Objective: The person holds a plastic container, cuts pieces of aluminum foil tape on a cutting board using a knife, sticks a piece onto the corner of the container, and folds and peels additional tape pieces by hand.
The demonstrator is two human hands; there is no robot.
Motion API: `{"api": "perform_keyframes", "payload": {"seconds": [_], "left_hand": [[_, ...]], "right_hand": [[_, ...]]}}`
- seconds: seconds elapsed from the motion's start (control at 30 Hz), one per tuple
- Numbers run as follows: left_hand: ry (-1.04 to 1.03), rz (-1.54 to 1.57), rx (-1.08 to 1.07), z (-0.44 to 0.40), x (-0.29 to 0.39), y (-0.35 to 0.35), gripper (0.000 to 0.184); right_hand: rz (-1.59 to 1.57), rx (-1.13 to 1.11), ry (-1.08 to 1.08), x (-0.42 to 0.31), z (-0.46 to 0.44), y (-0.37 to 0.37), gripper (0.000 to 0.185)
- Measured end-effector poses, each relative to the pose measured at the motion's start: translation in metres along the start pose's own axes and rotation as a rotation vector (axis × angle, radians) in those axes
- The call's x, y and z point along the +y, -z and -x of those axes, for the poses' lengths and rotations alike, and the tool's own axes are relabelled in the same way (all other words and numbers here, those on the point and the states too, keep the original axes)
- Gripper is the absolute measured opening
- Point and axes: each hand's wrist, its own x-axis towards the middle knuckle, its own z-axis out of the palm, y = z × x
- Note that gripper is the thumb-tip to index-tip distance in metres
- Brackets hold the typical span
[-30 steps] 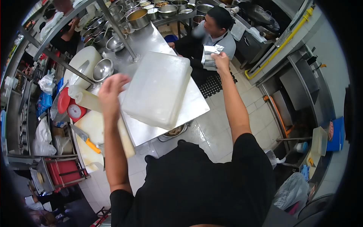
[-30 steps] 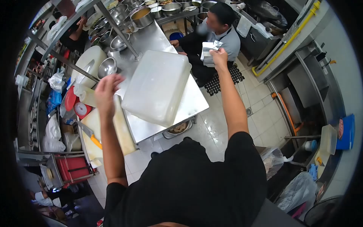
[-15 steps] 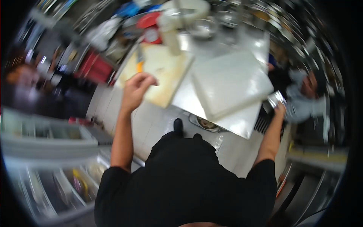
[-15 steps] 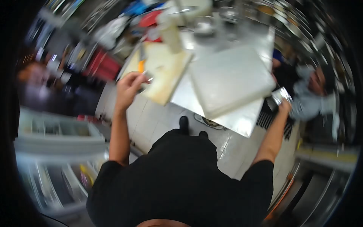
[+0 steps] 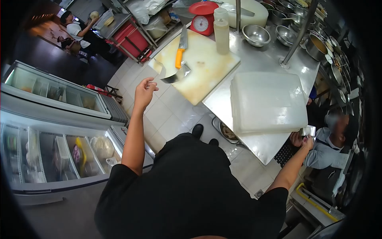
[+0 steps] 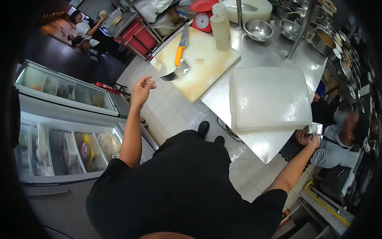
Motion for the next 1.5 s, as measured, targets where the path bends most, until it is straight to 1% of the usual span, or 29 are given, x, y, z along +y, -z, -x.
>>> {"api": "perform_keyframes", "payload": {"seconds": [0.1,0.17,0.23,0.3,0.37,0.4,0.43,0.47,0.5,0.6,0.67,0.77,0.8,0.83,0.87,0.9,0.93,0.97,1.0,1.03,1.1,1.13,1.23,1.27,1.37,1.4,1.43,1.47,1.5], "left_hand": [[0.085,0.006,0.083,-0.008,-0.019,0.004,0.035],[0.100,0.013,0.073,-0.016,-0.022,0.002,0.035],[0.072,0.007,0.033,-0.023,-0.021,-0.002,0.035],[0.055,-0.009,-0.001,-0.022,-0.019,-0.007,0.035],[0.052,0.050,0.007,-0.022,-0.010,-0.011,0.029],[0.050,0.043,-0.007,-0.022,-0.010,-0.005,0.029],[0.001,0.006,0.010,-0.022,-0.012,0.000,0.027],[-0.054,-0.022,0.009,-0.023,-0.013,-0.001,0.025],[-0.073,-0.075,0.017,-0.017,0.013,0.002,0.023],[-0.292,0.053,0.099,-0.015,0.061,0.003,0.019],[-0.712,-0.008,0.124,-0.016,0.107,-0.001,0.016],[-1.226,0.148,0.206,-0.011,0.175,-0.016,0.016],[-1.489,0.062,0.284,-0.015,0.200,-0.014,0.024],[-1.521,0.089,0.260,-0.011,0.211,-0.011,0.034],[-1.569,0.254,0.386,-0.007,0.224,-0.020,0.037],[-1.589,0.379,0.149,-0.004,0.228,-0.006,0.040],[-1.686,0.582,0.133,-0.003,0.243,-0.001,0.042],[-1.576,0.761,0.478,0.016,0.259,-0.015,0.041],[-1.606,1.007,0.356,0.022,0.272,-0.013,0.039],[-1.540,0.885,0.404,0.023,0.270,0.006,0.039],[-1.408,1.236,0.292,0.038,0.275,0.014,0.038],[-1.321,0.898,0.468,0.047,0.277,0.020,0.036],[-1.275,0.981,0.327,0.046,0.269,0.046,0.034],[-1.176,1.003,0.450,0.051,0.275,0.048,0.037],[-1.281,0.973,0.498,0.028,0.258,0.072,0.041],[-1.408,1.369,0.286,-0.012,0.233,0.095,0.042],[-1.417,1.391,0.273,-0.015,0.228,0.100,0.041],[-1.393,1.336,0.296,0.005,0.237,0.094,0.039],[-1.378,1.292,0.305,0.019,0.242,0.091,0.037]], "right_hand": [[0.019,0.101,0.009,0.000,-0.007,0.000,0.026],[-0.024,0.100,0.002,0.005,-0.025,0.003,0.027],[-0.087,-0.007,-0.066,0.001,-0.045,0.006,0.028],[-0.092,0.018,-0.004,-0.008,-0.027,-0.016,0.034],[0.276,0.237,-0.219,-0.014,-0.012,-0.028,0.041],[0.309,0.081,-0.194,-0.029,0.016,-0.028,0.050],[0.323,-0.001,-0.124,-0.038,0.017,-0.022,0.052],[0.203,0.046,0.078,-0.054,0.056,-0.030,0.050],[0.034,-0.058,0.248,-0.062,0.063,-0.021,0.048],[-0.049,-0.010,0.571,-0.140,0.247,-0.061,0.041],[-0.163,-0.042,0.870,-0.178,0.365,-0.087,0.035],[-0.176,-0.310,1.484,-0.214,0.506,-0.103,0.033],[-0.154,-0.584,1.609,-0.229,0.537,-0.092,0.040],[-0.102,-0.647,1.725,-0.238,0.575,-0.089,0.045],[-0.079,-0.824,1.809,-0.243,0.610,-0.094,0.047],[-0.170,-0.777,1.802,-0.237,0.647,-0.104,0.044],[-0.307,-0.567,1.944,-0.231,0.681,-0.115,0.038],[-0.178,-0.558,2.038,-0.232,0.705,-0.116,0.037],[0.010,-0.629,2.132,-0.249,0.735,-0.107,0.038],[0.108,-0.591,2.190,-0.246,0.754,-0.103,0.031],[0.063,-0.491,2.212,-0.231,0.788,-0.109,0.028],[0.042,-0.446,2.221,-0.225,0.800,-0.111,0.026],[0.008,-0.345,2.249,-0.206,0.834,-0.117,0.023],[-0.014,-0.317,2.261,-0.199,0.843,-0.121,0.022],[-0.124,-0.229,2.351,-0.185,0.862,-0.134,0.017],[-0.071,-0.205,2.370,-0.182,0.868,-0.133,0.017],[-0.017,-0.181,2.382,-0.180,0.874,-0.131,0.017],[0.017,-0.298,2.338,-0.185,0.883,-0.126,0.017],[0.016,-0.299,2.319,-0.185,0.887,-0.124,0.017]]}}
